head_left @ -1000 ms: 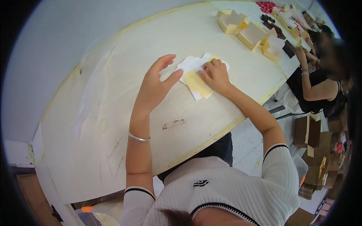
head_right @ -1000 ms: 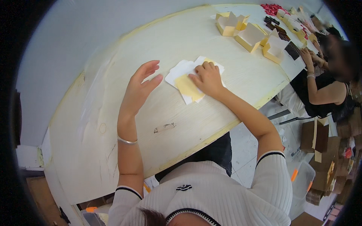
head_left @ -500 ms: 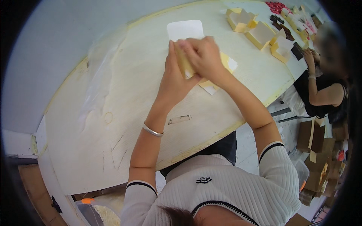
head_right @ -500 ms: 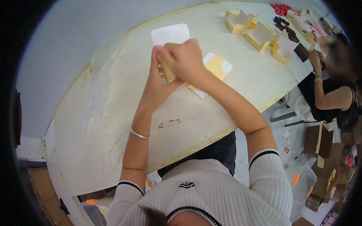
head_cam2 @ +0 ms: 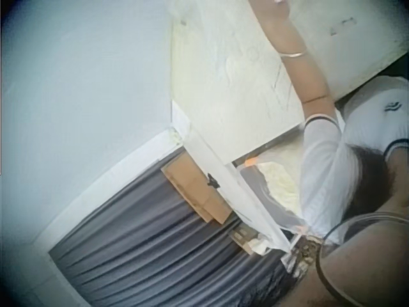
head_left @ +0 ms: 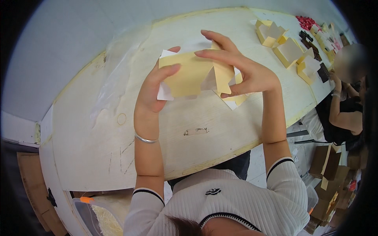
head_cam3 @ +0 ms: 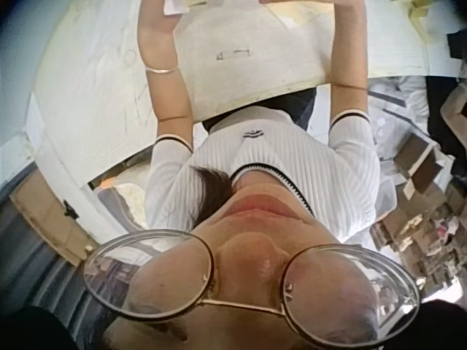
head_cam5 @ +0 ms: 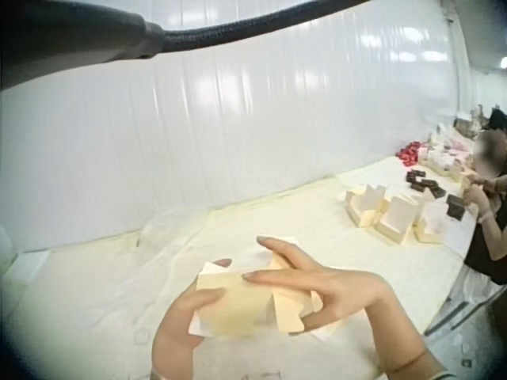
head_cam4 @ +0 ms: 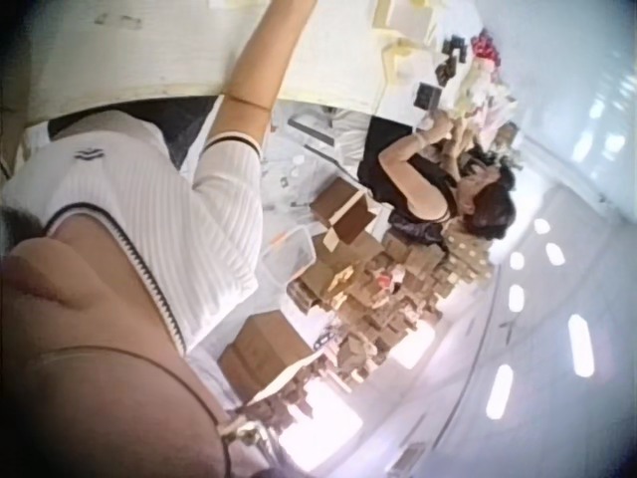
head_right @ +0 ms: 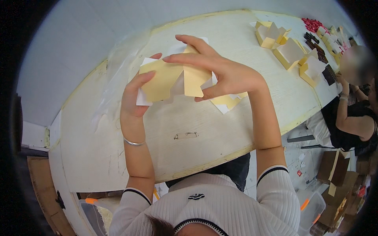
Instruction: The person folds small yellow cardboard boxes, places dark rectangular items inside, and adds pink decorative pieces. The person closes the boxes and sets them aside on the table.
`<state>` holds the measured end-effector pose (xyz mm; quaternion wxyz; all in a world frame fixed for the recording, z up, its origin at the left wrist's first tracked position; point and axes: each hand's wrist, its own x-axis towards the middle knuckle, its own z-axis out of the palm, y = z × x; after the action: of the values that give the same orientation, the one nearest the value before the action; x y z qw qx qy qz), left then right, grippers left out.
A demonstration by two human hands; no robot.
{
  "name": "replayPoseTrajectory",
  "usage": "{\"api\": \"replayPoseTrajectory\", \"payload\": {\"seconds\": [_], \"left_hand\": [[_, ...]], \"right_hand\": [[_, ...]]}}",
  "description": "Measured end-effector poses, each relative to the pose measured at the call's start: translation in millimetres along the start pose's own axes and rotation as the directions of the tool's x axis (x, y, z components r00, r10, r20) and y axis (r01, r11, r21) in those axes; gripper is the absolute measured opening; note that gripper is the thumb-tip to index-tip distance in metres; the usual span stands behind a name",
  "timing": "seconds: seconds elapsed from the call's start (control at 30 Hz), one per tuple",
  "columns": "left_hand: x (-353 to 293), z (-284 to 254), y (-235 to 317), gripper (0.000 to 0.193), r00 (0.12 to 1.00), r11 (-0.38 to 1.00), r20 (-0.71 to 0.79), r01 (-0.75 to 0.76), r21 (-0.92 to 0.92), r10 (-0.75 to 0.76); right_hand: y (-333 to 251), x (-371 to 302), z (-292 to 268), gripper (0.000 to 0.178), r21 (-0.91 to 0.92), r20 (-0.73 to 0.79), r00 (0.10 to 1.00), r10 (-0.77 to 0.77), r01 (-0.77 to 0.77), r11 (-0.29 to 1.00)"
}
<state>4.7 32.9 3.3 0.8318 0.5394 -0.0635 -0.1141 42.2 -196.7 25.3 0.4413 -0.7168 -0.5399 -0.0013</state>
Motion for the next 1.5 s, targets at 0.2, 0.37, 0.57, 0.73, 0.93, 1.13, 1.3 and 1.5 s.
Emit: {"api": "replayPoseTrajectory", "payload": {"seconds": [0.2,0.37,0.57,0.73,0.93,1.13,1.3,1.5], "left_hand": [[2,-5,-6,0.112,0.930,0.982,0.316,-0.184,-0.034,0.185],[11,11,-18,0.123,0.865,0.744,0.249,-0.501,0.442,0.435],[6,28,-15,0.119,0.805,0.750,0.070,-0.577,0.325,0.589],[8,21,-21,0.113,0.707,0.608,0.176,-0.687,0.398,0.685],[8,21,-18,0.099,0.623,0.488,0.197,-0.740,0.464,0.757],[-3,38,-16,0.086,0.605,0.495,0.159,-0.753,0.434,0.780],[0,29,-14,0.066,0.579,0.460,0.052,-0.697,0.550,0.814],[-6,40,-16,0.070,0.773,0.663,-0.030,-0.522,0.536,0.633]], "right_hand": [[9,7,4,0.031,0.327,-0.450,0.863,0.228,-0.077,0.942],[6,10,12,0.035,0.659,-0.457,0.768,0.449,-0.046,0.751],[-9,12,27,0.062,0.552,-0.365,0.808,0.462,-0.212,0.806],[-11,11,29,0.074,0.503,-0.292,0.854,0.432,-0.247,0.828],[-6,6,22,0.077,0.351,-0.385,0.886,0.259,-0.120,0.929],[-3,9,14,0.105,0.509,-0.394,0.893,0.219,0.014,0.860],[11,-1,-3,0.108,0.417,-0.259,0.965,-0.052,0.160,0.895],[-2,11,34,0.066,0.283,-0.442,0.862,0.249,-0.130,0.950]]}}
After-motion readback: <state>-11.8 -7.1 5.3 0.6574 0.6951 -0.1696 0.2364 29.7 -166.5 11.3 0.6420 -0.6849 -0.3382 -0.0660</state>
